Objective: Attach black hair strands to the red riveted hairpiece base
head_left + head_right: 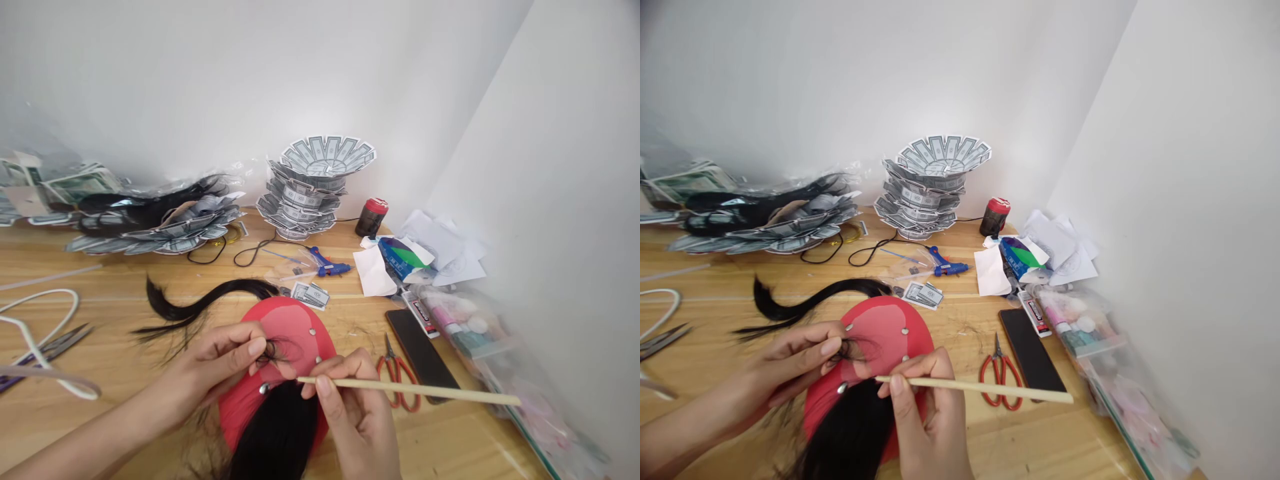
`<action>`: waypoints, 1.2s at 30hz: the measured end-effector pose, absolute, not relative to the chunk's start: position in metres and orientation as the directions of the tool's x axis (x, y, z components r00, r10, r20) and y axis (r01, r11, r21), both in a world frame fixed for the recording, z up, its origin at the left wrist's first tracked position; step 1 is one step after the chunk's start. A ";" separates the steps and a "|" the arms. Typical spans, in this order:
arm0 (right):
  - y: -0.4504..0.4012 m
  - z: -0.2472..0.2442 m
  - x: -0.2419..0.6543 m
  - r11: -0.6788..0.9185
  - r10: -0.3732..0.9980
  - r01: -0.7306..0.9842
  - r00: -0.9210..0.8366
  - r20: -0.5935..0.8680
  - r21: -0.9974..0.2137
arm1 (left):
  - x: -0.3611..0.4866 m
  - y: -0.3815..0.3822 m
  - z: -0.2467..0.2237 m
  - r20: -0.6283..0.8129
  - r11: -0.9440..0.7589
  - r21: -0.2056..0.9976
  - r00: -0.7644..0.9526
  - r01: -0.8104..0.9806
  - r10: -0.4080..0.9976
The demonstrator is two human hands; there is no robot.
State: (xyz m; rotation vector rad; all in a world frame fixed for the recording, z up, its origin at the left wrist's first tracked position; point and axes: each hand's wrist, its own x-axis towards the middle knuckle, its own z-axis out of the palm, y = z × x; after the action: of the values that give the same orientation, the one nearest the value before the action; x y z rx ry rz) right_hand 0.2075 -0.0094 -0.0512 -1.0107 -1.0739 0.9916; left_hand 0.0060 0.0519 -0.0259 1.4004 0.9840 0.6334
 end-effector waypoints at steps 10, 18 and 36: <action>-0.008 -0.045 0.212 0.149 0.985 -0.220 0.122 0.124 -0.964 | 0.014 0.049 -0.021 -0.194 0.256 0.964 0.478 -0.067 0.857; -0.007 -0.043 0.213 0.073 0.992 -0.277 0.123 0.040 -0.958 | 0.012 0.052 -0.030 0.011 0.074 0.989 0.562 -0.129 0.827; -0.009 -0.042 0.211 0.086 0.984 -0.148 0.170 0.061 -0.985 | 0.008 0.050 -0.030 0.030 -0.010 0.999 0.606 -0.036 0.795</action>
State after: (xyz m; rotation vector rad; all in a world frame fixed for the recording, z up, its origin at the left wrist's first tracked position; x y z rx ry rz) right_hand 0.2114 -0.0092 -0.0417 -1.1158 -1.0103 1.1045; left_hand 0.0076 0.0502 -0.0299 1.4420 0.6862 0.7466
